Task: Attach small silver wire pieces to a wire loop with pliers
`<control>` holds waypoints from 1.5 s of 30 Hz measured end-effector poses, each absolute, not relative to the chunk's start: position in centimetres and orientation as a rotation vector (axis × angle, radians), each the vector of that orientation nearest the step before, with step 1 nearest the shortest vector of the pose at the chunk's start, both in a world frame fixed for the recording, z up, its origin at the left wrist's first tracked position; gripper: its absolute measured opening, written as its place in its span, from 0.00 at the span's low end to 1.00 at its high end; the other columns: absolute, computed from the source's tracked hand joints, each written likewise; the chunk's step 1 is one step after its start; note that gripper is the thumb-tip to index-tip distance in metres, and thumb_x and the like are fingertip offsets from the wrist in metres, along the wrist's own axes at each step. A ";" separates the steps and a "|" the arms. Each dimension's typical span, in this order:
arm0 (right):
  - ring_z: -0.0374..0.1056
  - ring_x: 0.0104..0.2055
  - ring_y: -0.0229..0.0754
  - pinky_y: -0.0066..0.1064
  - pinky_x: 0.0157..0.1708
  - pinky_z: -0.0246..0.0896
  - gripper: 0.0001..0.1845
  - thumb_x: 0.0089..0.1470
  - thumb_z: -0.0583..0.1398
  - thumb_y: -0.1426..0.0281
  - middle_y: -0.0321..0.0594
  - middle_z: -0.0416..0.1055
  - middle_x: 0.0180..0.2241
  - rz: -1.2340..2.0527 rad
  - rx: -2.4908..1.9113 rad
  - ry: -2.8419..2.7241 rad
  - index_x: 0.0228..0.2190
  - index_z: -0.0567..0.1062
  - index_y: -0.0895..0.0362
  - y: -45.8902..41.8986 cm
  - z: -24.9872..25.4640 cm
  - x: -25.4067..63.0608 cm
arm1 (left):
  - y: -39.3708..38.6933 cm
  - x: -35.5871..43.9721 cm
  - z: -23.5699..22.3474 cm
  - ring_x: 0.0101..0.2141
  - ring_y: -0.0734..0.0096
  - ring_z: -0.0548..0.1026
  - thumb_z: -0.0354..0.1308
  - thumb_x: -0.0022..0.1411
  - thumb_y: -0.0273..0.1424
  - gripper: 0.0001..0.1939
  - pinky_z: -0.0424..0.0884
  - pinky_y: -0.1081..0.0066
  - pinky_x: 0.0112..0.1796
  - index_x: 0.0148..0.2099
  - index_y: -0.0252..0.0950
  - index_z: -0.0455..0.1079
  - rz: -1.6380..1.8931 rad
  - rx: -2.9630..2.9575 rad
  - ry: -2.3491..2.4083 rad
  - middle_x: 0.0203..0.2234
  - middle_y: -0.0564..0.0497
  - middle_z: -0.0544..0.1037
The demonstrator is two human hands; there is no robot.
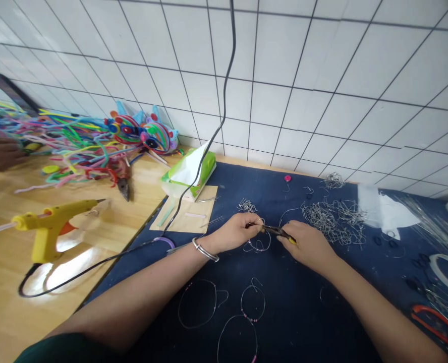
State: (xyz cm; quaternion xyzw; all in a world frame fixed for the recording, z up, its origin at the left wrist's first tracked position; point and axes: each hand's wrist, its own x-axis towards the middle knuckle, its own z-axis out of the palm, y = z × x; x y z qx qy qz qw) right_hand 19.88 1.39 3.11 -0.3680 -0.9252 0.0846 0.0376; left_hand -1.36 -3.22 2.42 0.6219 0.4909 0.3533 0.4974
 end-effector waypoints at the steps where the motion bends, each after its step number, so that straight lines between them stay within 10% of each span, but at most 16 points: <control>1: 0.59 0.31 0.36 0.26 0.29 0.48 0.09 0.55 0.51 0.66 0.36 0.63 0.27 0.222 -1.098 -2.840 0.28 0.67 0.55 1.5 3.1 19.9 | -3.2 -1.4 2.4 0.21 0.81 0.57 0.48 0.57 0.30 0.08 0.54 0.78 0.23 0.31 0.32 0.64 0.857 1.504 1.187 0.20 0.57 0.61; 14: 0.52 0.32 0.40 0.31 0.32 0.43 0.04 0.50 0.53 0.73 0.40 0.60 0.26 -0.371 -0.927 -2.842 0.26 0.67 0.57 1.7 4.2 20.0 | -3.3 -1.1 1.9 0.21 0.81 0.57 0.48 0.57 0.31 0.08 0.55 0.78 0.24 0.31 0.33 0.65 0.865 1.478 1.164 0.20 0.57 0.62; 45: 0.56 0.27 0.35 0.28 0.25 0.41 0.06 0.51 0.53 0.70 0.36 0.61 0.24 -0.245 -1.044 -2.785 0.25 0.66 0.57 1.2 2.8 19.9 | -3.7 -0.9 2.4 0.21 0.80 0.58 0.47 0.57 0.31 0.07 0.56 0.78 0.23 0.33 0.33 0.65 0.894 1.450 1.206 0.19 0.57 0.61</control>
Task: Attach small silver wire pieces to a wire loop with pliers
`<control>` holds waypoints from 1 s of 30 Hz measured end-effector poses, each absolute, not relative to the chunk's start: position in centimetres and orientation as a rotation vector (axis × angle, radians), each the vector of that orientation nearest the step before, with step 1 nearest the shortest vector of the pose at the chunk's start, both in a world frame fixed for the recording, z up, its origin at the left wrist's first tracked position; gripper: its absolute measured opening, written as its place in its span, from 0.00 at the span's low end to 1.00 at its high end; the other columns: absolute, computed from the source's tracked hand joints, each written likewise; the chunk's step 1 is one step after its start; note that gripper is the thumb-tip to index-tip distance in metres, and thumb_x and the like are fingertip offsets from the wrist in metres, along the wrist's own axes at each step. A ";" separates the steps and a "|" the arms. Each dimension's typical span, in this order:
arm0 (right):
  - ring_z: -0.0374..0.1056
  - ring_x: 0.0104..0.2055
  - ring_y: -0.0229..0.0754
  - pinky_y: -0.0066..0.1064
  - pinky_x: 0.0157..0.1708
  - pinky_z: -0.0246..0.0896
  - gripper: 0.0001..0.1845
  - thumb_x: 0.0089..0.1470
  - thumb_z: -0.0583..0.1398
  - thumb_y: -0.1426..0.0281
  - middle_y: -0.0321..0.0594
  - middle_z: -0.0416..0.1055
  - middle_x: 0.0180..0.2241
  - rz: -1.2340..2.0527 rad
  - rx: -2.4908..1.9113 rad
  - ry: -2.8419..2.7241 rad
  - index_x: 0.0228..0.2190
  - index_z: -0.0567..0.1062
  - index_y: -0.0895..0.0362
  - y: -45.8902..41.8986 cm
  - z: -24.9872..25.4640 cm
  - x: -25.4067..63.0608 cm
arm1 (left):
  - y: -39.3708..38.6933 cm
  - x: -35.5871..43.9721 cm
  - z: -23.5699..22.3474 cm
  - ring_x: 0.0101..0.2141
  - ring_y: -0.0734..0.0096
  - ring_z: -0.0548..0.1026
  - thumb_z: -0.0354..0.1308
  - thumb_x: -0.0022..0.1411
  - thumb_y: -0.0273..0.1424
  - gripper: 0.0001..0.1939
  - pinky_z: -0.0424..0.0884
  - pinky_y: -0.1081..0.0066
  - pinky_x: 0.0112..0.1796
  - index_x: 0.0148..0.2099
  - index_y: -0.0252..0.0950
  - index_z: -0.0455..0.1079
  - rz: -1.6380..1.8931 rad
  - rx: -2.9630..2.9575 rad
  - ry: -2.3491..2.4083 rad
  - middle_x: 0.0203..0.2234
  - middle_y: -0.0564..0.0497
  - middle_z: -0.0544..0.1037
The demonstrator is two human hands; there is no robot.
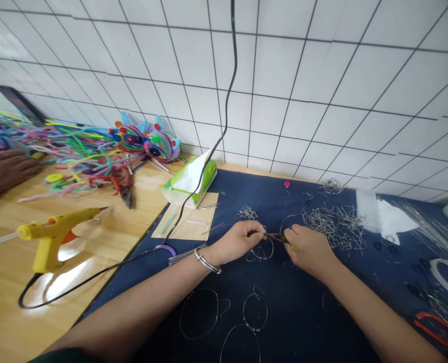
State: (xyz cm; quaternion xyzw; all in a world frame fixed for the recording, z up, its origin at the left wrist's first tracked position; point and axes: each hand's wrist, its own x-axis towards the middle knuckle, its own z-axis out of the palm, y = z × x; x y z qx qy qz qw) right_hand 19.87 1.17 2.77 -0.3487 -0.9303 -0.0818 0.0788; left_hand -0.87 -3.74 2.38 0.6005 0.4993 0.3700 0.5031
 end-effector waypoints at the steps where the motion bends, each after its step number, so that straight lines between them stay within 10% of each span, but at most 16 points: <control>1: 0.56 0.27 0.35 0.28 0.25 0.41 0.06 0.51 0.52 0.69 0.36 0.61 0.24 -0.240 -1.043 -2.778 0.25 0.66 0.57 1.2 2.8 19.9 | -3.7 -0.9 2.5 0.21 0.80 0.57 0.48 0.57 0.31 0.07 0.55 0.78 0.23 0.32 0.33 0.65 0.893 1.460 1.202 0.19 0.57 0.61; 30: 0.57 0.29 0.36 0.27 0.29 0.46 0.09 0.53 0.51 0.69 0.37 0.62 0.24 -0.198 -0.965 -2.731 0.25 0.68 0.58 1.6 2.3 20.2 | -3.4 -1.1 2.6 0.25 0.78 0.63 0.47 0.58 0.29 0.09 0.61 0.76 0.28 0.34 0.33 0.68 0.786 1.643 1.177 0.25 0.54 0.68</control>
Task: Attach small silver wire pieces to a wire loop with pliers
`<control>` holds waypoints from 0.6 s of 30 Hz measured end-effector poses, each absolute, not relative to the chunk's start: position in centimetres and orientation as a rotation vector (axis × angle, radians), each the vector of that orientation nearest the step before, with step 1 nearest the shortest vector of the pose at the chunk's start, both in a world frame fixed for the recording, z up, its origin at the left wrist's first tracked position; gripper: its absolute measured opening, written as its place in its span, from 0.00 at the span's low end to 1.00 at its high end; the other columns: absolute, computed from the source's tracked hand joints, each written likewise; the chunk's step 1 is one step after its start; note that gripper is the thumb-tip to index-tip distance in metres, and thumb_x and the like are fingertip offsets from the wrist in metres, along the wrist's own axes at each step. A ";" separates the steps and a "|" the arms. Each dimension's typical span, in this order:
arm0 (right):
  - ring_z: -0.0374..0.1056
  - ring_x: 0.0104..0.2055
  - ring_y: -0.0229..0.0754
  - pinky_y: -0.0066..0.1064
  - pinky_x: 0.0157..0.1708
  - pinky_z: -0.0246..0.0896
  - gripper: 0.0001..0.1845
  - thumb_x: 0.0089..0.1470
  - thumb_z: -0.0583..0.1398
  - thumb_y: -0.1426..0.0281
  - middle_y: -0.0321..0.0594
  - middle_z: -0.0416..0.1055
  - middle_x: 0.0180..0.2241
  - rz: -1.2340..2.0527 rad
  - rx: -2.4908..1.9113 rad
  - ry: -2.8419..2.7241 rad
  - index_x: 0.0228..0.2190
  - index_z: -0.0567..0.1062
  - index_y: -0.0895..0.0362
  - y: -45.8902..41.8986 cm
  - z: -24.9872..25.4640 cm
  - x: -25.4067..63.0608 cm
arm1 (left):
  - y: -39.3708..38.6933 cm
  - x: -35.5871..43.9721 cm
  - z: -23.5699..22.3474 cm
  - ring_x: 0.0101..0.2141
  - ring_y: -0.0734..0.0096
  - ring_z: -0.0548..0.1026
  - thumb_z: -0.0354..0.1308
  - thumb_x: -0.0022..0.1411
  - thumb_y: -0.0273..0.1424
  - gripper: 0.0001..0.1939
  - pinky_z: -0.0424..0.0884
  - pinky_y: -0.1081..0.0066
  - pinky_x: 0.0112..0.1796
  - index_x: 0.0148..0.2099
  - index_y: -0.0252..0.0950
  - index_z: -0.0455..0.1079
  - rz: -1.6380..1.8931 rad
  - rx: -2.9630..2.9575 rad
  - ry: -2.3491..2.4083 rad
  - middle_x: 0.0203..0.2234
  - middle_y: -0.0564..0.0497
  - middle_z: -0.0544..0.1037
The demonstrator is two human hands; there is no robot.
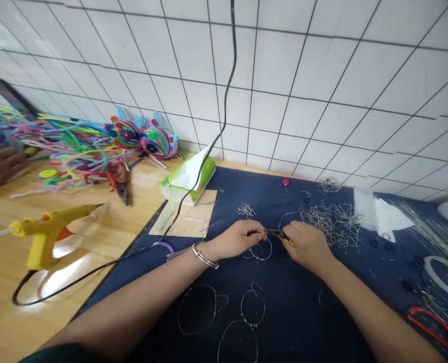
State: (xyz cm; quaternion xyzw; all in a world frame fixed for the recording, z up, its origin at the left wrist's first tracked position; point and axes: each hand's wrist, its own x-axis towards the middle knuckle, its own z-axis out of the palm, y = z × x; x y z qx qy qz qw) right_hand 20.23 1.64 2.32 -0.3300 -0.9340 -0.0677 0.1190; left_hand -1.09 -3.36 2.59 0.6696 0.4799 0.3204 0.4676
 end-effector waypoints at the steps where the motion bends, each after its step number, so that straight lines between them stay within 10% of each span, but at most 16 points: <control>1: 0.57 0.30 0.36 0.27 0.30 0.46 0.09 0.53 0.52 0.69 0.38 0.62 0.24 -0.192 -0.954 -2.729 0.25 0.68 0.58 1.7 2.3 20.2 | -3.4 -1.1 2.6 0.25 0.78 0.63 0.47 0.58 0.29 0.09 0.61 0.76 0.28 0.34 0.33 0.68 0.787 1.637 1.175 0.24 0.54 0.67; 18: 0.54 0.30 0.39 0.30 0.32 0.46 0.05 0.50 0.53 0.71 0.39 0.61 0.25 -0.262 -0.888 -2.815 0.27 0.69 0.57 2.7 2.6 20.5 | -2.8 -1.6 2.1 0.25 0.78 0.63 0.46 0.59 0.27 0.09 0.60 0.76 0.29 0.34 0.34 0.67 0.808 1.660 1.172 0.25 0.54 0.67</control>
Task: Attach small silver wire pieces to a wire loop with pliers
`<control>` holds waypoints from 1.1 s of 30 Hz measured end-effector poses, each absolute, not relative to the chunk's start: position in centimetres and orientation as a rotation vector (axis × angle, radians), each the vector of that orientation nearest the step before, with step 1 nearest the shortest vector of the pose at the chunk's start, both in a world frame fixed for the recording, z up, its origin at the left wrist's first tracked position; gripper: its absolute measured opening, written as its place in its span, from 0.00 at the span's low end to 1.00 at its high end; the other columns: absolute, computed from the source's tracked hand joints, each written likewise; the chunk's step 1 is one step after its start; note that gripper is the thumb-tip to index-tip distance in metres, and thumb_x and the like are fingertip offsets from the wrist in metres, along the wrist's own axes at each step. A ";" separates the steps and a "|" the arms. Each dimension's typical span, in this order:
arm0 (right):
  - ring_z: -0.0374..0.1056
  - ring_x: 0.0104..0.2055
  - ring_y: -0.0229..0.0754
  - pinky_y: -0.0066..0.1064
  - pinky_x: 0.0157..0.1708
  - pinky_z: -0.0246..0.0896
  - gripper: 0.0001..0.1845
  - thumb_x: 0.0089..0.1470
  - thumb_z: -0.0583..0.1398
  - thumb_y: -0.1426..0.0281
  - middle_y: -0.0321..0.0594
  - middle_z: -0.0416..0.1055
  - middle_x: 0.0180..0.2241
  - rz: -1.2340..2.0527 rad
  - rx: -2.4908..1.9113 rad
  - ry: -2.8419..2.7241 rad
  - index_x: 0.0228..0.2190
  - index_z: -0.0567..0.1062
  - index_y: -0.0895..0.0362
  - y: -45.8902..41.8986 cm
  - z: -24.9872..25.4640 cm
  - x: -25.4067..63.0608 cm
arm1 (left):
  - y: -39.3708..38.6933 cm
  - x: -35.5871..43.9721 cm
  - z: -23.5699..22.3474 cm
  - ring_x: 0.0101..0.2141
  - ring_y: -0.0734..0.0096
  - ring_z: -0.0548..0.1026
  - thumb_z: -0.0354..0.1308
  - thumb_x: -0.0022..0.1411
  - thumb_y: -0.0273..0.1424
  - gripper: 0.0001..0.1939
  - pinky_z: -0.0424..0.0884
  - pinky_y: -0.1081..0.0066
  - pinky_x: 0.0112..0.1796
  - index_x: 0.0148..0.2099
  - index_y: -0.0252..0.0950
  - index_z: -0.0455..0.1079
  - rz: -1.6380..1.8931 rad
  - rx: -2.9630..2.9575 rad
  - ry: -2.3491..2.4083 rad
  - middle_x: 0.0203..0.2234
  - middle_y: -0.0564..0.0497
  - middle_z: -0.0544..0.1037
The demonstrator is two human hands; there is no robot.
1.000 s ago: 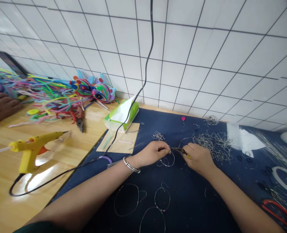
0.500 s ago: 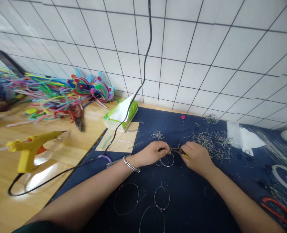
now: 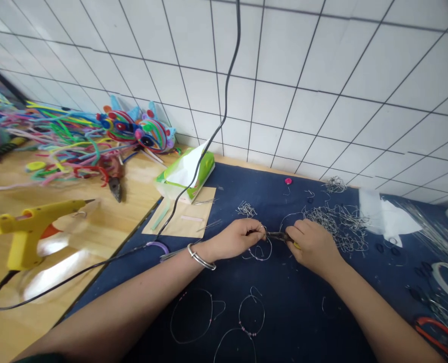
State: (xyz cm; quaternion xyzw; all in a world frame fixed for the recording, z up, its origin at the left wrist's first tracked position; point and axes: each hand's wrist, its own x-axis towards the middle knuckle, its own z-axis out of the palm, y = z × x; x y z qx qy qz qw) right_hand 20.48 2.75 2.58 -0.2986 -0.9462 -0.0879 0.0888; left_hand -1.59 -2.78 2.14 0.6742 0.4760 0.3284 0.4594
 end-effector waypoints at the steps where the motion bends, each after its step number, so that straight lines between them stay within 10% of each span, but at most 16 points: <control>1: 0.54 0.30 0.39 0.31 0.32 0.46 0.05 0.50 0.53 0.71 0.39 0.61 0.25 -0.277 -0.888 -2.825 0.27 0.69 0.57 2.8 2.7 20.5 | -2.7 -1.6 2.1 0.25 0.78 0.63 0.46 0.59 0.27 0.09 0.60 0.76 0.29 0.34 0.34 0.67 0.806 1.665 1.174 0.25 0.54 0.68; 33: 0.52 0.29 0.38 0.30 0.28 0.40 0.05 0.51 0.52 0.73 0.38 0.61 0.25 -0.395 -0.954 -2.876 0.25 0.66 0.57 2.2 2.6 19.9 | -3.1 -1.5 2.2 0.25 0.78 0.63 0.45 0.58 0.27 0.09 0.60 0.76 0.28 0.33 0.33 0.66 0.829 1.696 1.252 0.25 0.54 0.67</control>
